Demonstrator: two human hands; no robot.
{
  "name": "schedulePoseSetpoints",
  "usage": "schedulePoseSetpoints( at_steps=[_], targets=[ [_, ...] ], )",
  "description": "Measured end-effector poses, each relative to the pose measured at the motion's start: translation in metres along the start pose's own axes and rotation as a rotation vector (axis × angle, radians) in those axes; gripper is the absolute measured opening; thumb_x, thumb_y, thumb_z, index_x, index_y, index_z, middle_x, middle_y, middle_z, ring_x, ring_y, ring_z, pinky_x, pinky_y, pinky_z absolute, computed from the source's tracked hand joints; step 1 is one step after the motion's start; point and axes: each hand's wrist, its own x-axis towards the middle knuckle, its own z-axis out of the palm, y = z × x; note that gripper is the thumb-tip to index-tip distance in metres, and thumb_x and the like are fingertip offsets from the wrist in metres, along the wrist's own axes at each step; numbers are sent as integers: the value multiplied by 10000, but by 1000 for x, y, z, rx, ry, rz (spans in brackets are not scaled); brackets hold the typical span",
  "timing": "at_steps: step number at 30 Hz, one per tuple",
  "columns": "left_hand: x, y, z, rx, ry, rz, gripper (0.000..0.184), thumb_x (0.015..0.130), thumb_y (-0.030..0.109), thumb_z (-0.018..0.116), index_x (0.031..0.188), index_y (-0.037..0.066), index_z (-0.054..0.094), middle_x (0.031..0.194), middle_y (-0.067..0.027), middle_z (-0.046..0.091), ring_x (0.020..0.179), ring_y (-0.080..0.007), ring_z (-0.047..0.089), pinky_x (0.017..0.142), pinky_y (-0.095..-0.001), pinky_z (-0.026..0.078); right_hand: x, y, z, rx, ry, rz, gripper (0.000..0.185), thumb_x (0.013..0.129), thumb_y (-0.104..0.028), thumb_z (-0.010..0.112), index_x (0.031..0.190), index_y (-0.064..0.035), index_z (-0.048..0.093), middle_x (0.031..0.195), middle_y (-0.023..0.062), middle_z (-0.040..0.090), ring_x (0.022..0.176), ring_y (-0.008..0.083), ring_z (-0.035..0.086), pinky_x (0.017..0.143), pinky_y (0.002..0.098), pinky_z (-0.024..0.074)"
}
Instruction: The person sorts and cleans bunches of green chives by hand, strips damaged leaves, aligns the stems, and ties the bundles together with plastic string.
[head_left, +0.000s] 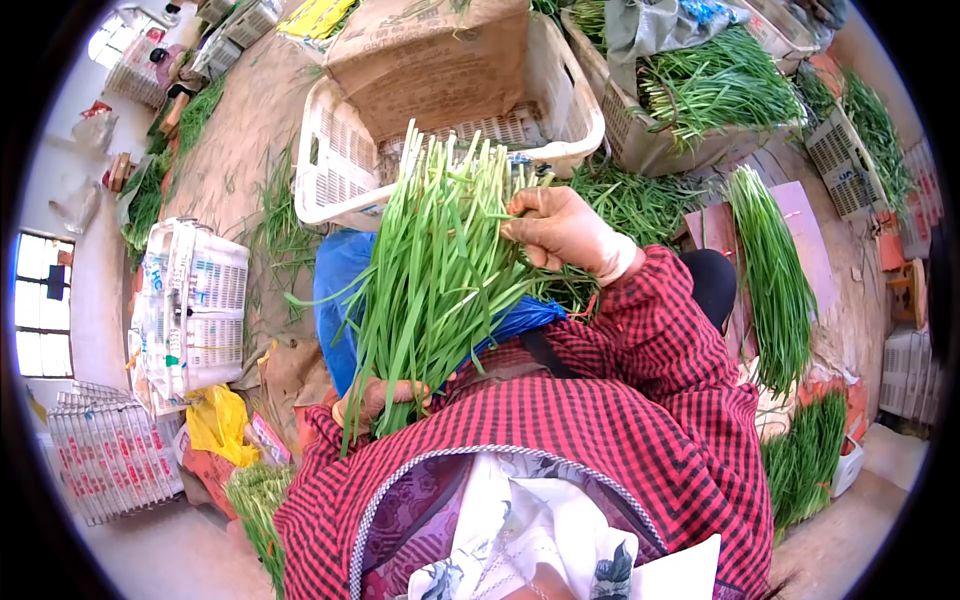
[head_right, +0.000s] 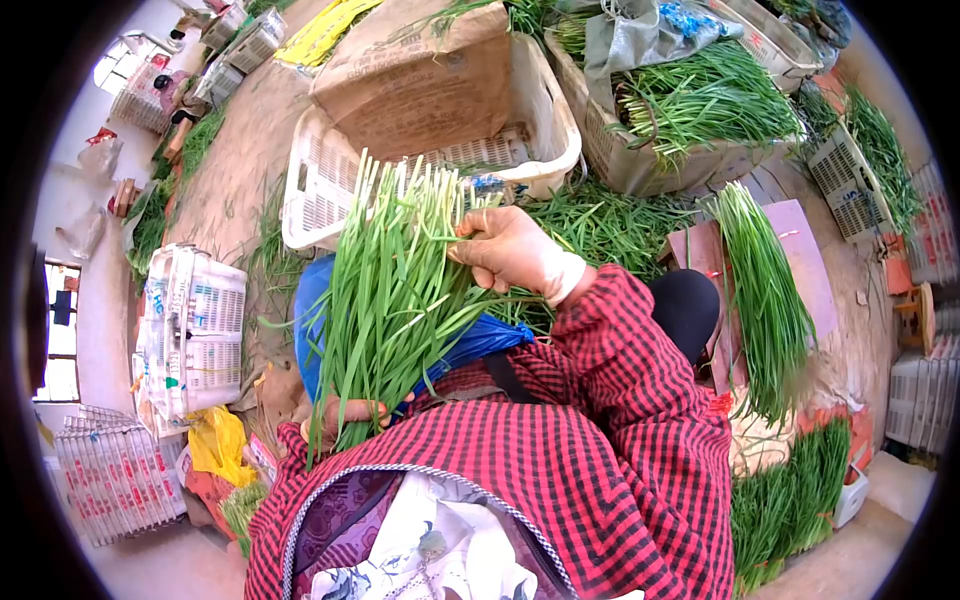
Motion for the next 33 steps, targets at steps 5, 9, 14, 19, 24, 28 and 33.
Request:
schedulePoseSetpoints(
  at_steps=[5,9,14,19,24,28,33],
  targets=[
    [1,24,15,68,-17,122,416,867,145,724,1256,16,651,1128,-86,716,820,-111,626,709,-279,534,-2,14,10,-132,156,-186,224,912,-174,667,1038,7,626,601,29,629,487,96,574,472,264,452],
    [-7,32,18,148,26,123,427,852,175,722,1244,16,656,1127,-96,718,949,-146,660,816,-283,532,3,25,10,-220,263,-280,175,931,-114,640,1048,14,617,630,11,591,486,61,532,427,226,397],
    [-10,6,4,101,119,206,421,821,97,745,1227,19,664,1103,-64,719,895,-130,647,753,-273,514,14,31,-78,45,690,-345,88,946,-69,608,1025,-33,618,710,34,647,525,93,588,438,212,480],
    [-12,19,14,95,131,182,416,817,82,740,1221,16,664,1076,-54,720,858,-122,636,722,-261,499,-16,24,-74,-654,602,-211,692,857,-470,740,1347,-21,549,755,55,695,609,132,652,650,309,533],
    [11,13,16,291,128,216,570,791,84,761,1319,10,559,1200,-87,666,1024,-177,620,848,-333,516,-12,15,20,-734,277,-461,431,889,-309,731,1154,17,638,773,98,702,660,254,660,642,336,534],
    [-2,26,29,299,122,214,586,785,101,767,1317,0,543,1144,-80,671,968,-160,623,819,-325,525,9,29,16,-313,271,-333,188,916,-130,621,1053,-19,687,862,154,703,728,253,671,689,363,535],
    [-9,10,18,165,127,242,528,782,102,753,1263,1,561,1058,-63,678,893,-128,622,762,-302,526,-4,29,-76,-21,550,-284,213,952,-108,629,1135,-16,687,854,27,702,676,85,583,624,243,491]
  ],
)
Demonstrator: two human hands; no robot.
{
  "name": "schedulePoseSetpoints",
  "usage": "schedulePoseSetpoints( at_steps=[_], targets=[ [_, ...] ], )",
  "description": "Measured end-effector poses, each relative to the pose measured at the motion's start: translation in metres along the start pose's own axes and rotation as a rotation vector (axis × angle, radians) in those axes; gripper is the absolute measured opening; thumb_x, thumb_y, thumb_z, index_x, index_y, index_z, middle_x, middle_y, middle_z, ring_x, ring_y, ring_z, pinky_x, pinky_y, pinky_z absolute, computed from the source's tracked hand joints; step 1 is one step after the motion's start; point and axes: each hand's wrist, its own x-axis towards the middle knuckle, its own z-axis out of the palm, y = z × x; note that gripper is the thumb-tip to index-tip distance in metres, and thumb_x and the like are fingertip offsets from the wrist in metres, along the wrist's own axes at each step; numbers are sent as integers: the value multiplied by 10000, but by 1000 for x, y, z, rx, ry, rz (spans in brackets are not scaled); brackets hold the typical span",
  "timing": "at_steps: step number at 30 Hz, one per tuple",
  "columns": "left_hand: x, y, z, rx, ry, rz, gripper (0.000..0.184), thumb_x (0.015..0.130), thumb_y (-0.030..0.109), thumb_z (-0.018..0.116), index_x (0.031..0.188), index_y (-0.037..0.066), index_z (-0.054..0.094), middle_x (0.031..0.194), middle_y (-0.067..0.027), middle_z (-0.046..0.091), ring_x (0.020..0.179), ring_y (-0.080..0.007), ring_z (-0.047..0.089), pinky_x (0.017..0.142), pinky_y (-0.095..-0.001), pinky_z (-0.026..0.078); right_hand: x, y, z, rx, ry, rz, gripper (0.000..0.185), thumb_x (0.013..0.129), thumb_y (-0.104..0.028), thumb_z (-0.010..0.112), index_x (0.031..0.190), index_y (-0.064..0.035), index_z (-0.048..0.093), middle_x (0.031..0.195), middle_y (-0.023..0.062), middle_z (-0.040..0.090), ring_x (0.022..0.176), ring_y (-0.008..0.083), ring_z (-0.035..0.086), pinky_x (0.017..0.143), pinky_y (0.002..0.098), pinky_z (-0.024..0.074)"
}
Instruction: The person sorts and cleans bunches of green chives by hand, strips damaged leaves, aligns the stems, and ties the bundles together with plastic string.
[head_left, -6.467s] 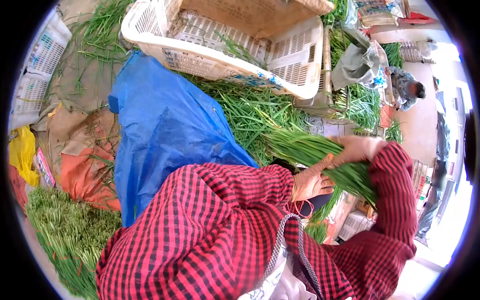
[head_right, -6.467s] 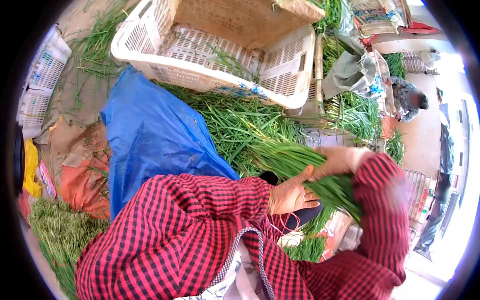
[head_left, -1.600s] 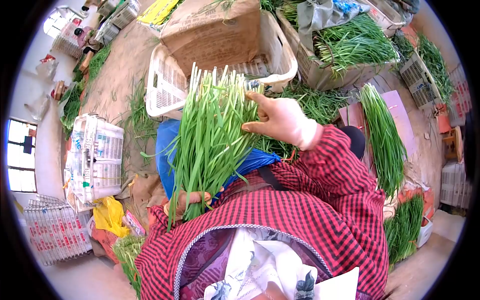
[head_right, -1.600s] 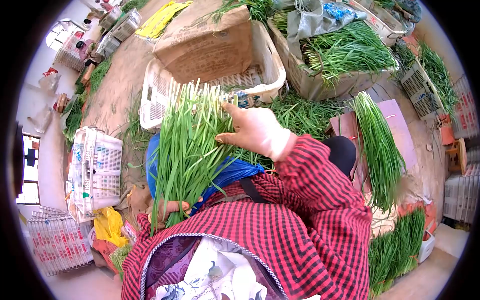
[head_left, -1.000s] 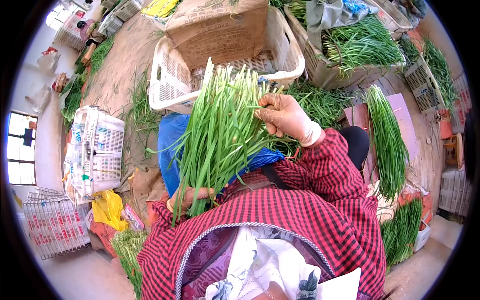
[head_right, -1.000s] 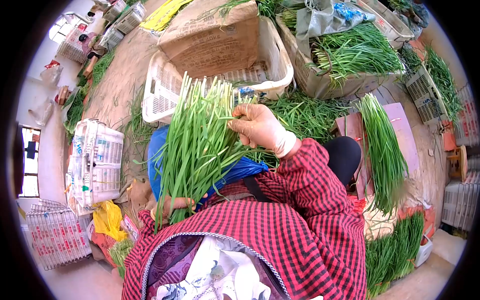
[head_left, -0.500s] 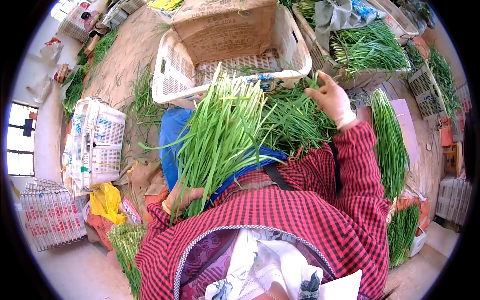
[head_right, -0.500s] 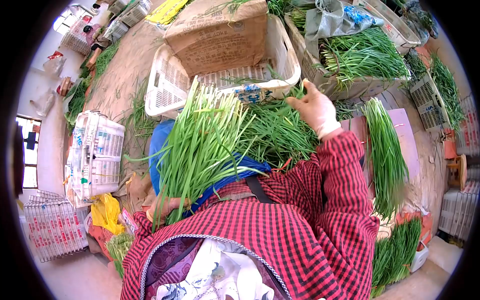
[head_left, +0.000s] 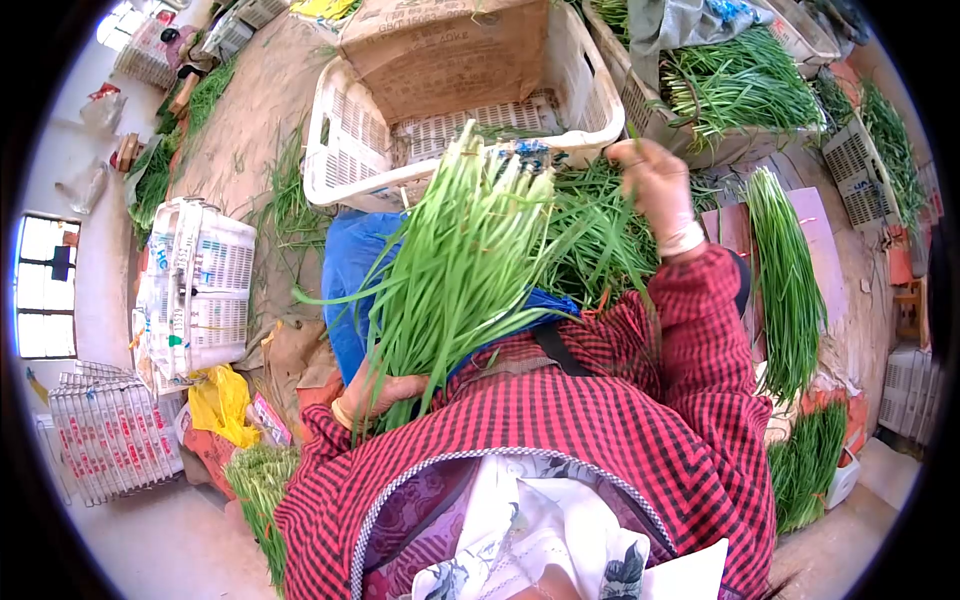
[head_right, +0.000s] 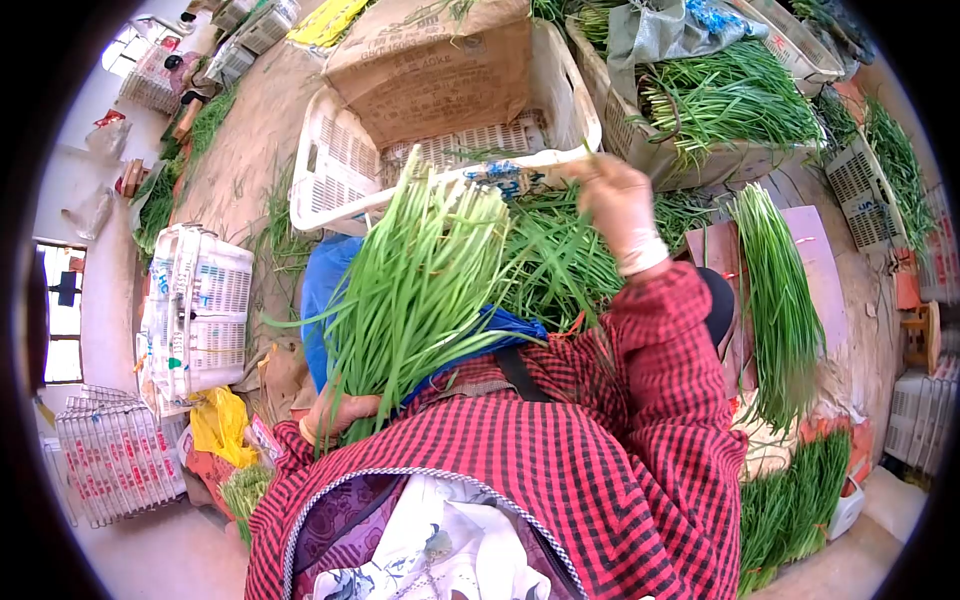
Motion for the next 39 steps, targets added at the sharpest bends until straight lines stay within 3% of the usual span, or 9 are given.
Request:
schedulePoseSetpoints(
  at_steps=[5,10,14,16,17,26,31,36,39],
  targets=[
    [13,9,2,196,7,6,411,753,79,722,1140,-19,620,974,-51,677,792,-138,605,716,-304,510,-38,-30,17,-394,-91,-256,365,887,-253,751,1201,-86,665,739,8,650,645,79,559,618,250,488],
    [18,17,13,212,19,24,496,750,90,716,1214,-10,575,1021,-61,683,836,-146,615,766,-323,515,-45,-48,71,-901,-332,-259,459,844,-432,730,1143,-87,680,730,119,675,678,304,680,648,393,535],
    [16,1,12,52,55,95,575,753,107,741,1285,0,548,1132,-93,678,1004,-188,620,918,-343,489,-31,-14,77,-599,-395,-490,345,924,-316,683,1101,-21,672,642,60,613,558,139,631,515,299,492],
    [16,4,4,330,5,61,597,755,100,748,1307,3,542,1160,-105,667,1031,-184,612,918,-342,487,-33,-39,62,14,-538,185,299,988,-313,603,1070,-37,683,749,61,690,529,111,616,438,248,472],
    [12,11,4,307,1,5,558,773,97,735,1292,3,552,1180,-109,657,1049,-187,608,917,-345,488,-33,-44,54,127,-430,147,268,1031,-277,538,1042,-54,687,744,-1,670,500,33,560,392,167,417],
    [28,-5,-2,384,1,76,518,777,87,724,1261,1,560,1136,-97,664,1008,-194,614,903,-344,487,-22,-29,9,-145,-97,-61,373,940,-268,693,1203,-14,618,832,27,694,634,59,592,545,191,459],
    [30,-6,8,233,64,-32,617,749,47,740,1323,-2,518,1177,-88,657,1050,-191,613,957,-332,475,-29,-52,70,-784,-337,-204,678,838,-585,670,1178,1,629,815,176,692,821,347,684,754,428,530],
    [26,7,16,247,33,101,597,777,55,719,1336,3,517,1173,-82,665,1024,-175,620,942,-331,483,-21,-18,78,-744,-346,-334,412,928,-416,642,955,-7,684,781,143,705,697,229,686,645,402,528],
    [28,5,7,475,-57,191,557,790,83,715,1312,4,534,1124,-83,679,972,-161,624,902,-325,497,-25,-12,69,-449,-315,-67,265,945,-290,563,900,-57,681,752,188,661,653,348,663,661,447,527]
  ],
)
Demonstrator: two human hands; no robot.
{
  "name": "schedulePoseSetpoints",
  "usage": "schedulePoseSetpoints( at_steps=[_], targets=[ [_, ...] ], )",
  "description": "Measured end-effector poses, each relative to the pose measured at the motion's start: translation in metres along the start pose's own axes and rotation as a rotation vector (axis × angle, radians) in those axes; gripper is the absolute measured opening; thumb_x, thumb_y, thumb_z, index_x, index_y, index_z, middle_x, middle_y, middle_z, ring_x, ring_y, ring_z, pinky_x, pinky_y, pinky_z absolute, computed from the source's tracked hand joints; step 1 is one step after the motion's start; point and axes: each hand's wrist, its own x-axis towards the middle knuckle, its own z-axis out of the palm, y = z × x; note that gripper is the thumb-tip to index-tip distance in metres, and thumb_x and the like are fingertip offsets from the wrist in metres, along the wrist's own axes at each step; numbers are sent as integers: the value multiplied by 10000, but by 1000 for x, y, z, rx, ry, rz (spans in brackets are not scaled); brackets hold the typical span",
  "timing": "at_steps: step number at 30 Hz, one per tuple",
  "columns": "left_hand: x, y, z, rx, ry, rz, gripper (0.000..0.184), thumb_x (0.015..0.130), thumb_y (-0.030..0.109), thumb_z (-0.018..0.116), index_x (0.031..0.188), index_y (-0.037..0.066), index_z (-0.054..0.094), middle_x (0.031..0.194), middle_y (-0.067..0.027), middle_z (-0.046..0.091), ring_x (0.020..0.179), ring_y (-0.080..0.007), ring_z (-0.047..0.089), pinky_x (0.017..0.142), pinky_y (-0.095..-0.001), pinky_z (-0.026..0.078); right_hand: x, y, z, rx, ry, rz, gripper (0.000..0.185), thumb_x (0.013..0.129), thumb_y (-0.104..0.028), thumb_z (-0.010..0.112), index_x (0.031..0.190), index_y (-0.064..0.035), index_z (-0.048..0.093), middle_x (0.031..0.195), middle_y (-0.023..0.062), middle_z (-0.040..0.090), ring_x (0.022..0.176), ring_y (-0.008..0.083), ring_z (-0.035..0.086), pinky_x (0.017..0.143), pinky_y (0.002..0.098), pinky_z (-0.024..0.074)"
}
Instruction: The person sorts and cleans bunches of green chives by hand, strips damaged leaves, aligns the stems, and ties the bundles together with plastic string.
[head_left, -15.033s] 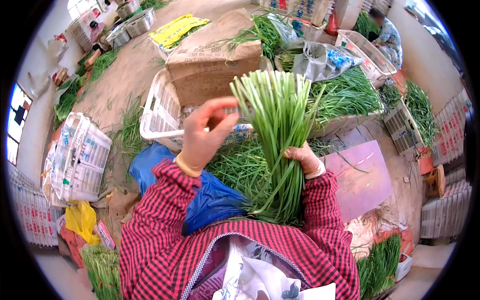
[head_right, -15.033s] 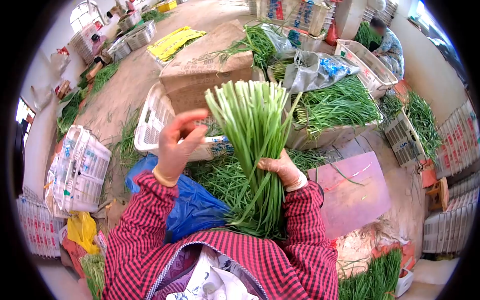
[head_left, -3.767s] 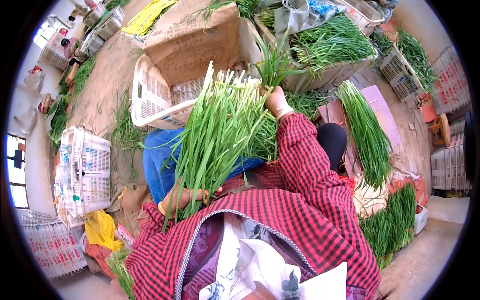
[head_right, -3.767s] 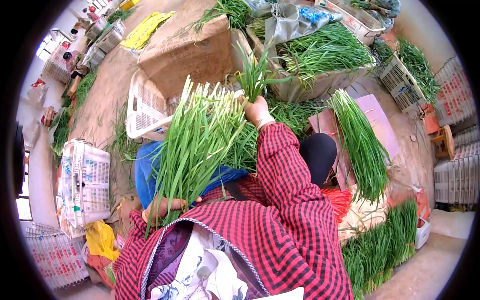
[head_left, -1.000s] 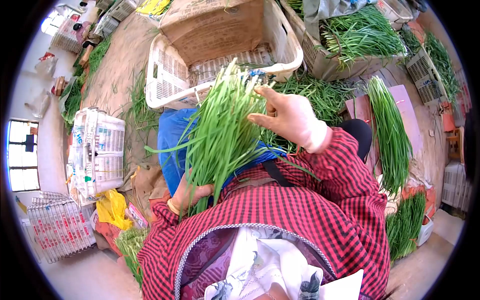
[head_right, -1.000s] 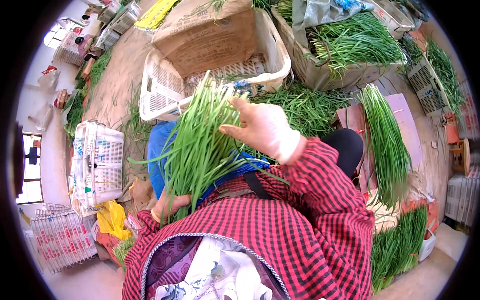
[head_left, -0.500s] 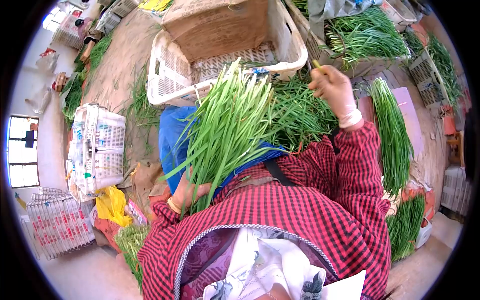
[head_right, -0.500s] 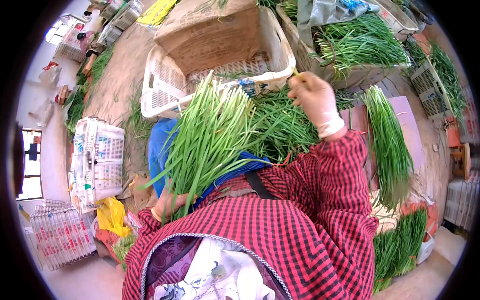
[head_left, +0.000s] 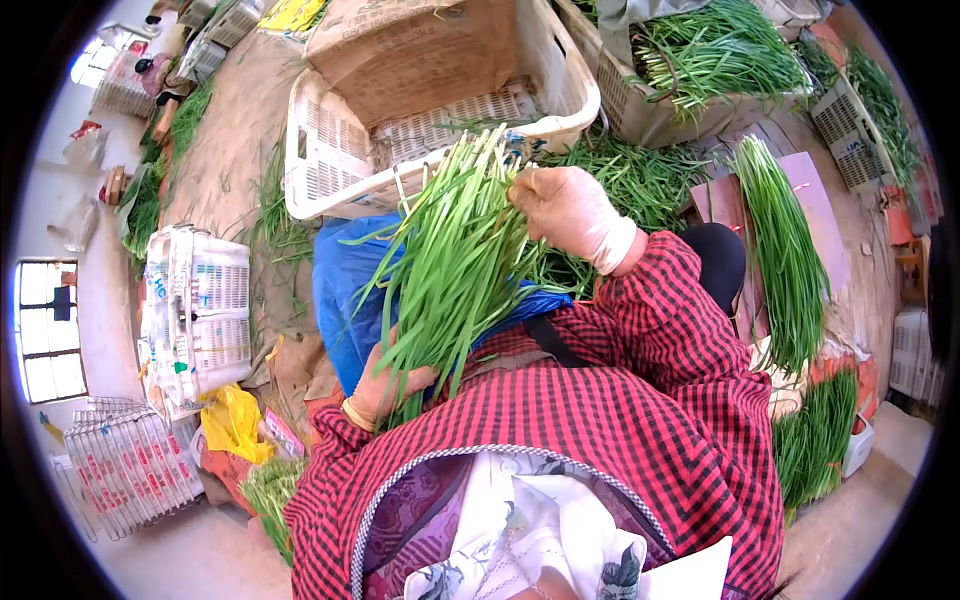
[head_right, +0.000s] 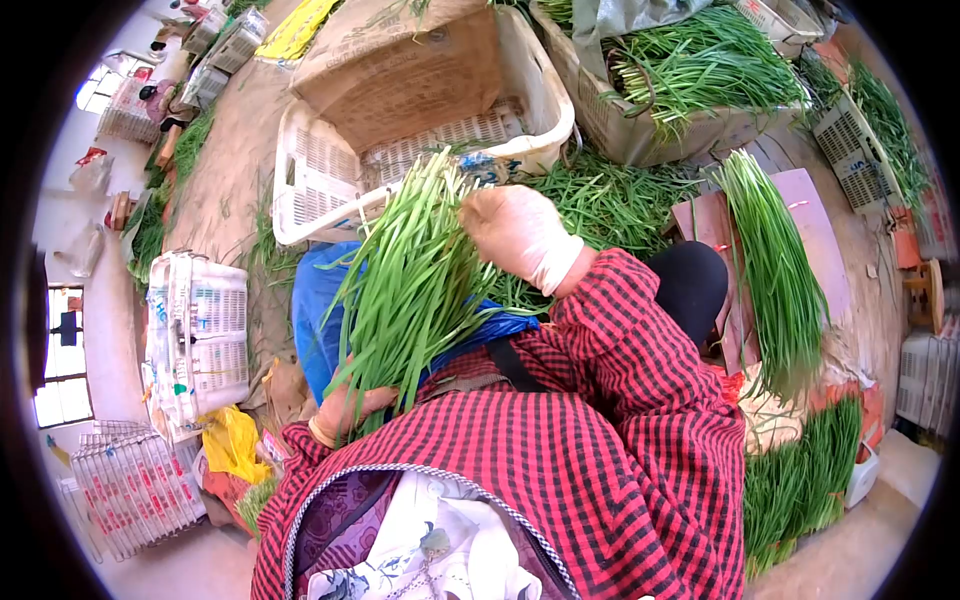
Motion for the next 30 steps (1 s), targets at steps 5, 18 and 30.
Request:
schedulePoseSetpoints(
  at_steps=[5,18,30],
  targets=[
    [-2,0,-6,-98,-50,-55,492,795,110,724,1247,-4,568,1082,-80,683,935,-166,626,868,-322,506,6,48,-35,295,190,50,219,954,-166,655,1118,-23,682,752,-4,645,552,55,554,468,202,435],
    [0,-11,-3,-17,15,10,523,785,97,753,1267,-1,572,1125,-91,689,991,-175,639,905,-335,500,-9,-1,-50,-258,130,-559,217,856,-250,732,967,-64,746,1059,122,685,1072,302,612,978,416,457],
    [-5,-5,-5,-89,27,-42,526,788,96,749,1271,3,561,1116,-69,688,1002,-158,619,912,-335,492,-6,41,-80,-130,553,-380,127,816,-173,764,912,-94,736,1052,106,692,1069,291,607,983,384,444]
  ],
)
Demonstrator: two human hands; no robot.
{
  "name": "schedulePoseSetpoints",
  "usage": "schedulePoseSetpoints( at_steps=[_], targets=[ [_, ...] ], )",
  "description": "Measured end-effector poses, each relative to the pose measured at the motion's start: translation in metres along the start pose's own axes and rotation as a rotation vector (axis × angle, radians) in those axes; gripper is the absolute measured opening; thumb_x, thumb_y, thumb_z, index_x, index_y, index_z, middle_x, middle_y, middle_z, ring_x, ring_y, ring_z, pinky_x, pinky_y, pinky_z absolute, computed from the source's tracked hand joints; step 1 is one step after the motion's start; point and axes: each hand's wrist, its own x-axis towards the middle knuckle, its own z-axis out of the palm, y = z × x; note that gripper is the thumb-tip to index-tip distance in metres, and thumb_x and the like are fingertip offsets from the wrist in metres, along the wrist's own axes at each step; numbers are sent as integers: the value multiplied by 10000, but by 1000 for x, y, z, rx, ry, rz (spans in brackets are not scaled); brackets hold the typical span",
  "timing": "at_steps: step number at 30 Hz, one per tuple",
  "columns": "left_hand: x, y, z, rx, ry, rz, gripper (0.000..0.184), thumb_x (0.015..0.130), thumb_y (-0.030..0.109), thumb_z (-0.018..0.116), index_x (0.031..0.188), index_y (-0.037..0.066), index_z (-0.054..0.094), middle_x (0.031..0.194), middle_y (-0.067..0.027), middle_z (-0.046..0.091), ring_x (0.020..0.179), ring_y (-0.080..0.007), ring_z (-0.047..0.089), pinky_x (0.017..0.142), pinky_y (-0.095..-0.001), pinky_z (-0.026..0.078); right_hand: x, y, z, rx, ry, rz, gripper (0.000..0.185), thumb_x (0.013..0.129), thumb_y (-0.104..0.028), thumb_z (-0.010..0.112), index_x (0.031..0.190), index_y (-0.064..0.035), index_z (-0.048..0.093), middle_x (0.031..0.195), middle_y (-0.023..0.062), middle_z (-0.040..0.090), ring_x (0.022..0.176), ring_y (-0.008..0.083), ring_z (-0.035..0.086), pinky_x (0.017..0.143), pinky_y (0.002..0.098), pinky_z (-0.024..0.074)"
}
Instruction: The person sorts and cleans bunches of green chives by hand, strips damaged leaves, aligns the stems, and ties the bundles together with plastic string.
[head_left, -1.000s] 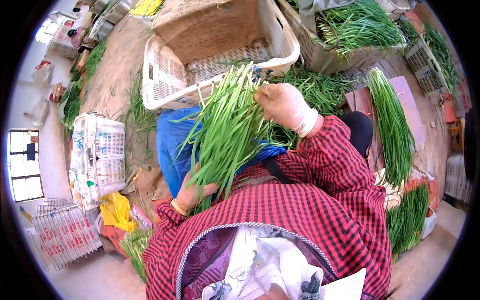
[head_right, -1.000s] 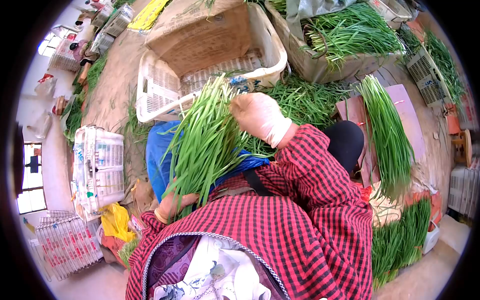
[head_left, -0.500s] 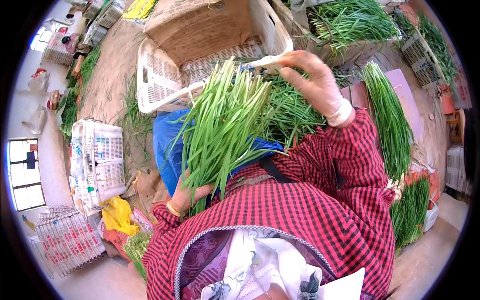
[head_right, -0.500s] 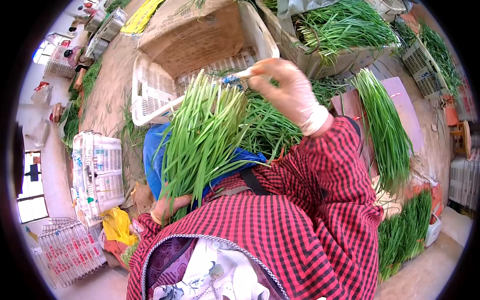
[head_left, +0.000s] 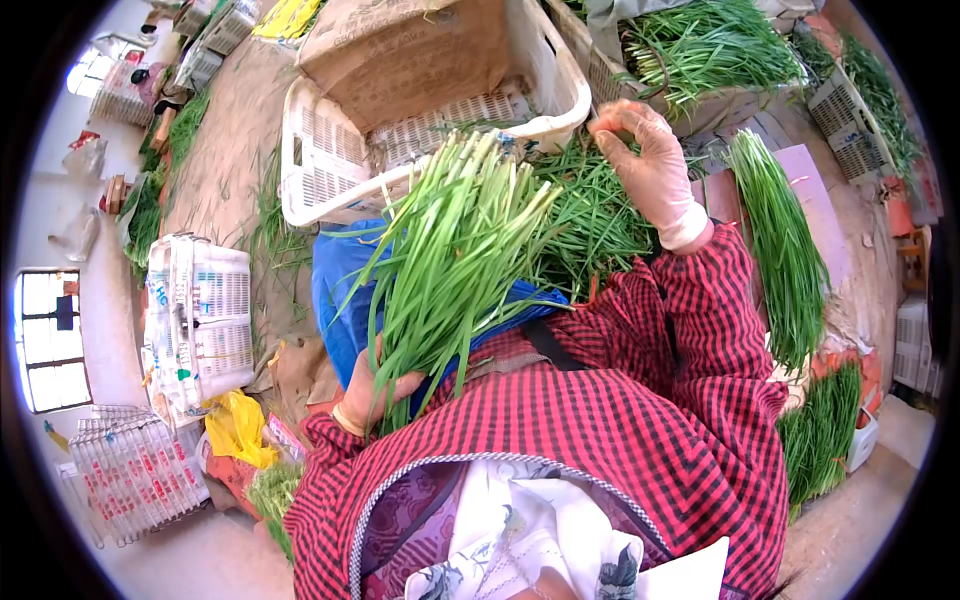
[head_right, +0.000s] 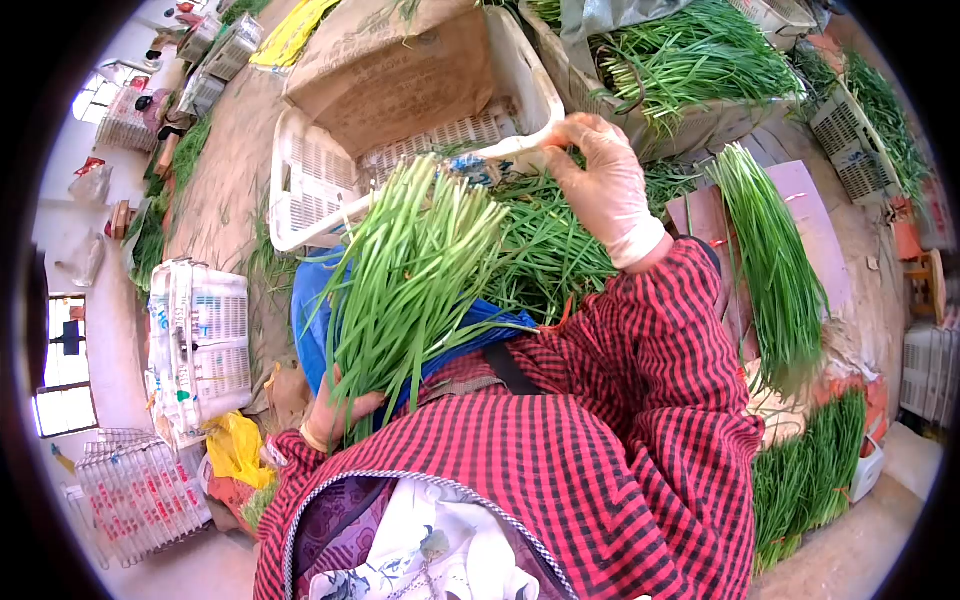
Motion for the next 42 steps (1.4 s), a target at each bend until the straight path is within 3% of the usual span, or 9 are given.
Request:
schedulePoseSetpoints(
  at_steps=[7,10,13,15,18,25,31,35,42],
  targets=[
    [6,20,13,-25,70,-13,562,782,73,702,1316,9,539,1096,-100,700,994,-199,654,911,-335,496,-16,-31,62,-176,-411,-191,505,814,-412,721,1257,-181,646,1420,154,511,1400,351,368,1176,475,246],
    [6,2,7,479,68,101,681,797,201,714,1417,49,476,1196,-216,644,1117,-393,612,914,-410,512,-25,-25,91,1430,-242,611,350,921,-258,603,1213,-65,593,1211,85,625,1150,260,578,1032,398,452],
    [7,16,1,596,105,212,668,803,227,716,1408,63,483,1213,-198,643,1098,-371,628,894,-410,520,-30,8,59,1389,-123,779,283,889,-159,659,1154,-65,626,1138,105,653,1021,206,633,891,345,526],
    [4,22,-2,662,159,197,638,801,235,712,1387,87,509,1195,-182,650,1062,-357,641,873,-410,526,-16,38,21,-18,-309,104,266,815,-177,741,1060,-83,702,1157,138,661,1031,224,644,884,352,522],
    [1,21,-10,825,141,101,638,793,245,717,1383,113,512,1174,-160,660,1036,-329,654,830,-413,536,-8,57,-19,-572,-225,74,356,737,-234,812,1036,-65,720,1215,163,645,1127,326,606,965,433,471],
    [10,46,-2,868,142,157,710,789,290,715,1445,175,468,1179,-147,655,969,-334,668,784,-420,542,-17,-86,48,-494,-507,-482,654,750,-480,792,1192,-25,632,1308,165,582,1286,323,493,1146,516,280],
    [3,38,-5,856,140,92,781,773,248,706,1494,237,405,1059,-156,670,916,-363,670,773,-437,539,-18,-90,65,306,-710,-274,195,878,-218,719,977,-53,686,925,105,663,982,320,611,897,437,466],
    [5,39,-10,837,177,62,743,782,229,705,1475,228,435,1165,-142,670,979,-329,682,789,-410,549,-21,-89,37,87,-652,-209,213,945,-246,627,962,-37,661,818,185,619,772,402,605,671,445,498],
    [8,33,-23,924,323,205,708,779,202,719,1446,198,480,1262,-89,655,966,-302,683,759,-385,556,-26,-34,-33,488,-473,290,199,1045,-173,529,1013,-4,631,767,-25,575,703,88,536,662,231,457]
  ],
)
